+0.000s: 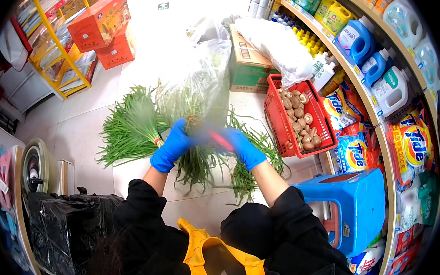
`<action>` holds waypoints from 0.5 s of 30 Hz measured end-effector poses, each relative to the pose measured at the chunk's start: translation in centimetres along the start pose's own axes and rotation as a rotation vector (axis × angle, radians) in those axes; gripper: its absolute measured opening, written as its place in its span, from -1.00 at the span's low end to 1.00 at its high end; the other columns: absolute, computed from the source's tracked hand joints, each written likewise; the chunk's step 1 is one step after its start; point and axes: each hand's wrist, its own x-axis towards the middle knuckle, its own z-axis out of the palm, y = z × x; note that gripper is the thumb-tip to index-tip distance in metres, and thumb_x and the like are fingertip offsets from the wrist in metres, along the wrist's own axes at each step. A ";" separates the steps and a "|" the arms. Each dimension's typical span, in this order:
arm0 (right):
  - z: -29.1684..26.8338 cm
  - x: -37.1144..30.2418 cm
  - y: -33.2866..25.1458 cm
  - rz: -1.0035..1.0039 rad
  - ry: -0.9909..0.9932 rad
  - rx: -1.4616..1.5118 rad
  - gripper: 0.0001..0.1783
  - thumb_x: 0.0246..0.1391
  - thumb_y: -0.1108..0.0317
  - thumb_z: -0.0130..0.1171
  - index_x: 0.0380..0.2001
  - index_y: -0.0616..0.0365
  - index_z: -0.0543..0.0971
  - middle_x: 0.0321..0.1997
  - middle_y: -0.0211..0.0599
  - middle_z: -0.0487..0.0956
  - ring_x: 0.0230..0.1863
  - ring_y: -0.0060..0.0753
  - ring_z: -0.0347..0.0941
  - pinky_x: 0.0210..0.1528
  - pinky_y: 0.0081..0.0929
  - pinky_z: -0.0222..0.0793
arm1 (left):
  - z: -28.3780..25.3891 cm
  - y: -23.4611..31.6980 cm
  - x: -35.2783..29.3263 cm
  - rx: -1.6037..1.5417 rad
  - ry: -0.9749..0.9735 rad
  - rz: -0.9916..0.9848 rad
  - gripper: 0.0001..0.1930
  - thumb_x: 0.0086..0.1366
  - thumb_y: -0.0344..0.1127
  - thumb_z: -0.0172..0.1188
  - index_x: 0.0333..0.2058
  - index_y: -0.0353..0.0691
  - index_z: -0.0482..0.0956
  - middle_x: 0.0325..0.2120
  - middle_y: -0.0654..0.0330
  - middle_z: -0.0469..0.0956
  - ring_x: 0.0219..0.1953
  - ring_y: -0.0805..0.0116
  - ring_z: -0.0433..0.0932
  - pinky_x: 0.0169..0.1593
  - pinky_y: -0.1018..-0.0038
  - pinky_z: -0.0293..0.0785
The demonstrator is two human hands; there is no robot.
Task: The person sits on a low stool and gathers loose green leafy vegetables, aligns them into a bundle, and secures the bundle with a red rubber band. The person then carries the finished bundle to a produce display and places it among other vegetables.
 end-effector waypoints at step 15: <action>0.5 -3.3 -3.0 -0.152 -0.120 0.358 -0.72 -0.01 0.31 -0.02 -0.26 0.27 0.47 -0.31 -0.35 0.45 -0.25 -0.60 0.28 -0.15 -0.60 0.20 | -1.3 -1.7 -0.1 -0.142 0.167 -0.034 -0.83 -0.04 -0.40 0.23 -0.46 -0.26 0.43 -0.50 0.23 0.47 -0.45 0.48 0.44 -0.34 0.57 0.37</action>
